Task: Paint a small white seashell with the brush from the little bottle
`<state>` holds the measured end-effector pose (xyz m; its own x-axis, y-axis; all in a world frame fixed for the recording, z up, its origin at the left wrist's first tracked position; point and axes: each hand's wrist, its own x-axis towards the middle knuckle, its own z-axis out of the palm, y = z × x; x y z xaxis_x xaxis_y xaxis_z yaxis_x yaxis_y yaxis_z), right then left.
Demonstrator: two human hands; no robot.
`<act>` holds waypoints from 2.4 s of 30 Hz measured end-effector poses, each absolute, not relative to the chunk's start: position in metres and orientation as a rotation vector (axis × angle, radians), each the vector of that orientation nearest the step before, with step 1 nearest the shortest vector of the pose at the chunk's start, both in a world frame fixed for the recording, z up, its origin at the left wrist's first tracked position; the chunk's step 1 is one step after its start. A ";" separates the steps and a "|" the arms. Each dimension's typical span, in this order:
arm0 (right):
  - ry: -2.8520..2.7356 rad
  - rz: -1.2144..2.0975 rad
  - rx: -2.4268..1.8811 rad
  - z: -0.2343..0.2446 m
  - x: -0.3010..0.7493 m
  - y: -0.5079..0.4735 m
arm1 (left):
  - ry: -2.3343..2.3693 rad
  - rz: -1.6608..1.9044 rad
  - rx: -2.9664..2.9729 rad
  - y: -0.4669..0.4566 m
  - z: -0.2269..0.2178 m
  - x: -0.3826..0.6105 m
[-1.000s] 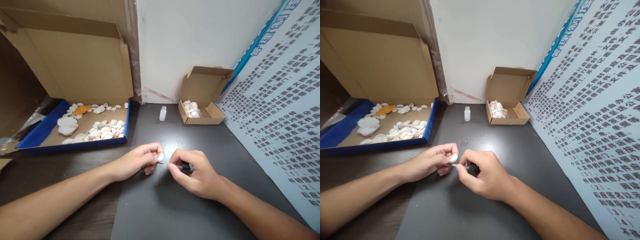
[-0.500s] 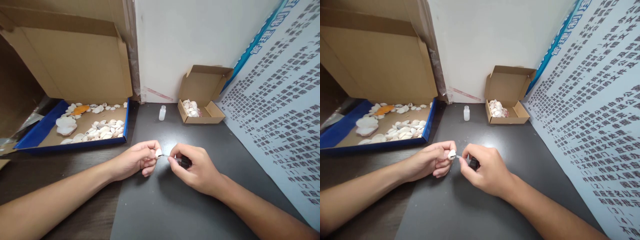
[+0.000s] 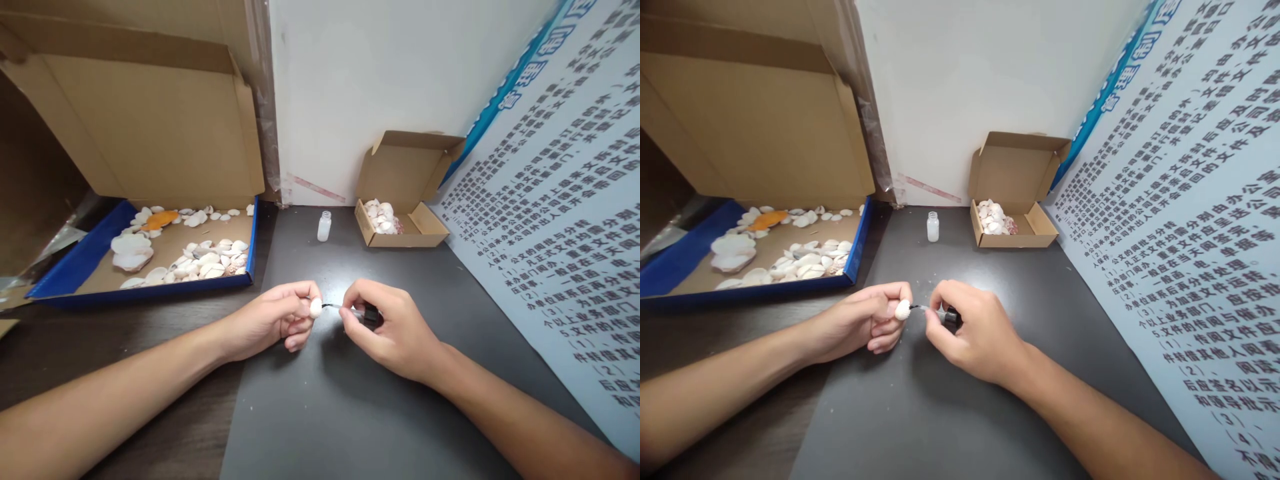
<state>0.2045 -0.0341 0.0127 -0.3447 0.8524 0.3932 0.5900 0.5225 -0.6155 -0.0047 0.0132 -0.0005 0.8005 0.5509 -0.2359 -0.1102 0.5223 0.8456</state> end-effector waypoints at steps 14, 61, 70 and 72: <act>-2.063 0.529 -1.071 0.014 0.205 -0.034 | 0.518 0.425 0.971 0.012 -0.002 -0.004; -2.070 0.371 -1.200 0.016 0.205 -0.036 | 0.562 0.602 0.882 0.011 -0.002 0.000; -2.077 0.323 -1.156 0.016 0.203 -0.038 | 0.581 0.609 0.851 0.010 -0.001 0.000; -2.098 0.330 -1.254 0.016 0.203 -0.038 | 0.584 0.612 0.846 0.010 -0.001 0.000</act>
